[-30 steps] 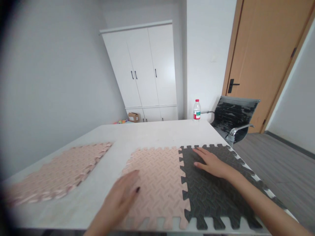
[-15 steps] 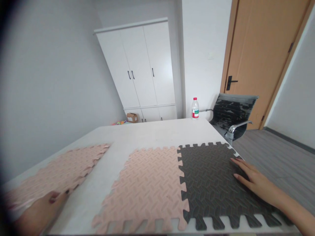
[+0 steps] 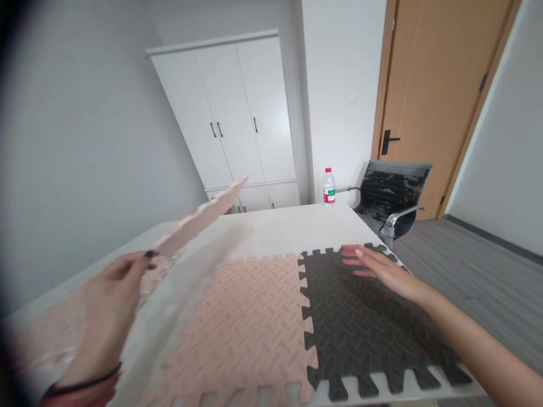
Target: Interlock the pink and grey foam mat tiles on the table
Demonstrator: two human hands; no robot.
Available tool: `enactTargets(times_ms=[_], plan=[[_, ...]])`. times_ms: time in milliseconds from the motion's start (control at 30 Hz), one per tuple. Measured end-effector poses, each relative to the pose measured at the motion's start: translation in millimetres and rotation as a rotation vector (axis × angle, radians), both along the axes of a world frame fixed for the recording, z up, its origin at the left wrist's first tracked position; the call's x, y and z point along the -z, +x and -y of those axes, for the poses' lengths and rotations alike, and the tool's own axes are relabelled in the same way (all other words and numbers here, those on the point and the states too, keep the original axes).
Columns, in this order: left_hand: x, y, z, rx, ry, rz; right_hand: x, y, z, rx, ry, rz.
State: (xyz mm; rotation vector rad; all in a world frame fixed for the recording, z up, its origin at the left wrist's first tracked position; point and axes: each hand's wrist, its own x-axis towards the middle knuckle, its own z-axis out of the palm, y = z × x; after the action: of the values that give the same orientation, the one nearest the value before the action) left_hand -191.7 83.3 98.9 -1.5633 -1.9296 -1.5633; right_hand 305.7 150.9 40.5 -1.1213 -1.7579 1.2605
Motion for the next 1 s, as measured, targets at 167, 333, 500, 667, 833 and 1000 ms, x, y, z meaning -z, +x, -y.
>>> enactTargets(times_ms=[167,333,500,667,833,1000], plan=[[11.6,118.1,-69.4,0.44,-0.097,-0.178,-22.1,1.9,-48.9,0.04,-0.173,-0.424],[55.1,179.4,-121.8,0.683,-0.304,-0.369,-8.7,46.2,-98.4,0.38,-0.171,-0.376],[90.1,205.4,-155.9,0.698,-0.449,-0.455,41.7,70.5,-133.6,0.552,-0.187,-0.157],[110.3,214.4,-180.6,0.667,-0.53,-0.484,76.1,82.4,-160.9,0.673,-0.16,0.036],[116.3,212.8,-200.8,0.695,-0.573,-0.485,86.0,95.4,-177.0,0.711,-0.168,0.205],[119.9,207.1,-210.6,0.729,-0.597,-0.486,88.8,98.3,-177.5,0.698,-0.15,0.346]])
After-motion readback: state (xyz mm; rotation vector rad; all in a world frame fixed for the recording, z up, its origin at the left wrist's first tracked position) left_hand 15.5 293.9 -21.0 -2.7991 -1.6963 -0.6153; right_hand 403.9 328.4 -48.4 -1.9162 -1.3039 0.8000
